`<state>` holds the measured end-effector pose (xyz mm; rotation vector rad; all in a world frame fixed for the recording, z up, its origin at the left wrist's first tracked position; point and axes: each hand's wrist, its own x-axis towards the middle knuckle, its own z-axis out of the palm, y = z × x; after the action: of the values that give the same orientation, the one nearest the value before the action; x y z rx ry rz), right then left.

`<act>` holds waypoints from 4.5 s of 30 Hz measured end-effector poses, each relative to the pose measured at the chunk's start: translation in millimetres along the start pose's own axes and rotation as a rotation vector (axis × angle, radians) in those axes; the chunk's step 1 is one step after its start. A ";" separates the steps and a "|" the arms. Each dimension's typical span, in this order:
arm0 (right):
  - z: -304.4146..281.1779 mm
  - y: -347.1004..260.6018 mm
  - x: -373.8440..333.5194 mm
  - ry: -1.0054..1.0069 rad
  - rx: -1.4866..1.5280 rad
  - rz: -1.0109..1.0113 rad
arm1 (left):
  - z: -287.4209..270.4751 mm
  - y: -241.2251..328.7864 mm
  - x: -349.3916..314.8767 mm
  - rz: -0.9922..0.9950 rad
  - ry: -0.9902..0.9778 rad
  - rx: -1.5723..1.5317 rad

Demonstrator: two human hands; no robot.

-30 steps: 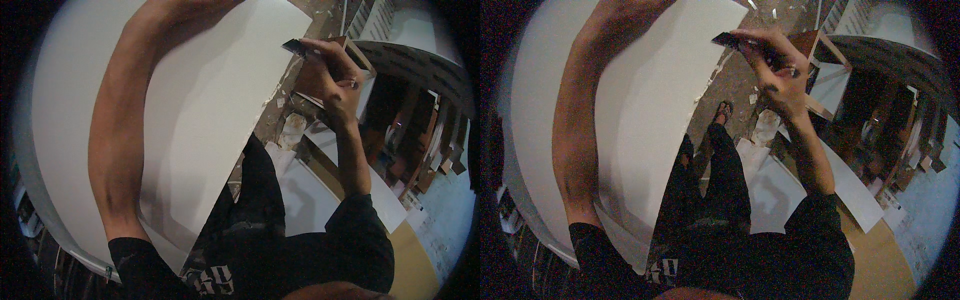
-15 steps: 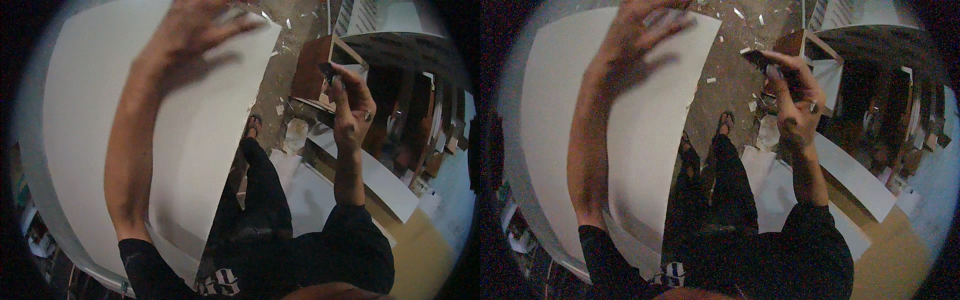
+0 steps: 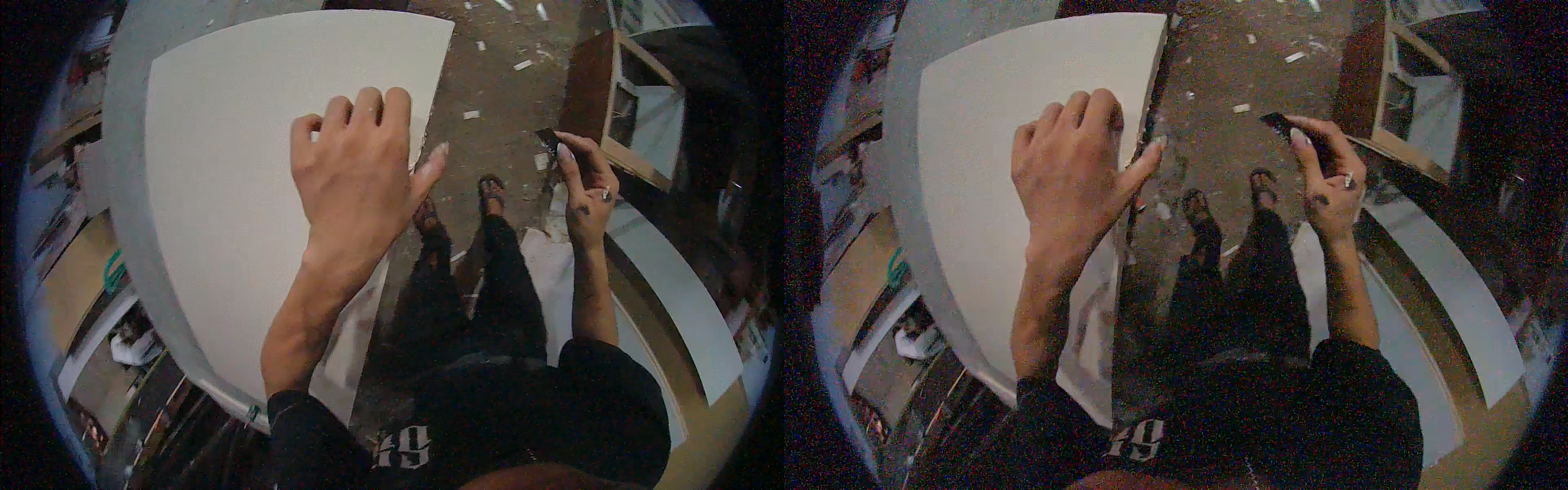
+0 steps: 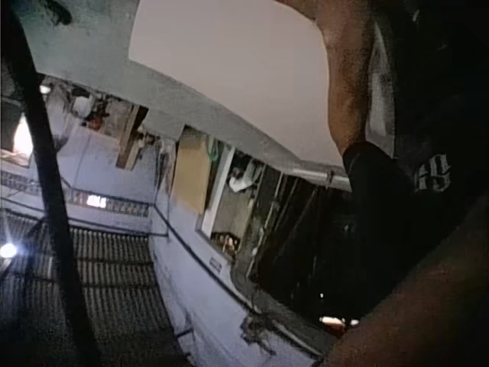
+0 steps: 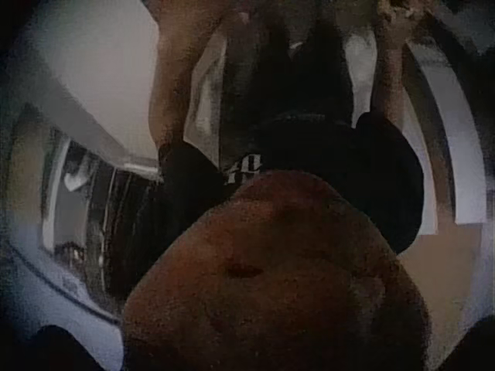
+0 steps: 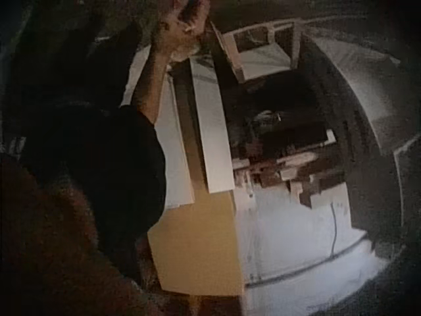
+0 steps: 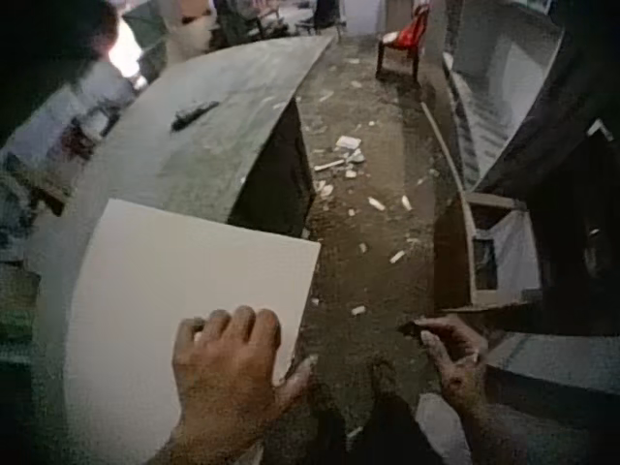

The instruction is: The person sands the edge of a white wood panel using a small piece of sandpaper, then wipes the dust away by hand and inspects the edge.

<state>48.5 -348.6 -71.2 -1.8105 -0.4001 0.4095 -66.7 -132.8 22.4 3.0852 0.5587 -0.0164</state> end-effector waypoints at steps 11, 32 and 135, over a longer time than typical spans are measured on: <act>-47.9 31.7 2.0 -0.128 0.029 0.092 | -13.6 -0.3 -2.9 -0.009 -0.028 -0.142; 113.0 41.6 -6.3 -0.183 1.051 0.343 | 15.5 -18.6 -27.2 -0.076 0.154 -0.640; 170.0 21.0 116.2 0.104 1.066 -0.491 | 47.4 -51.4 91.2 -0.067 0.181 -0.507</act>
<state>71.9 -156.3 -144.1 -0.6585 -0.4216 0.1213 0.2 -53.1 -26.3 2.5866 0.5658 0.3504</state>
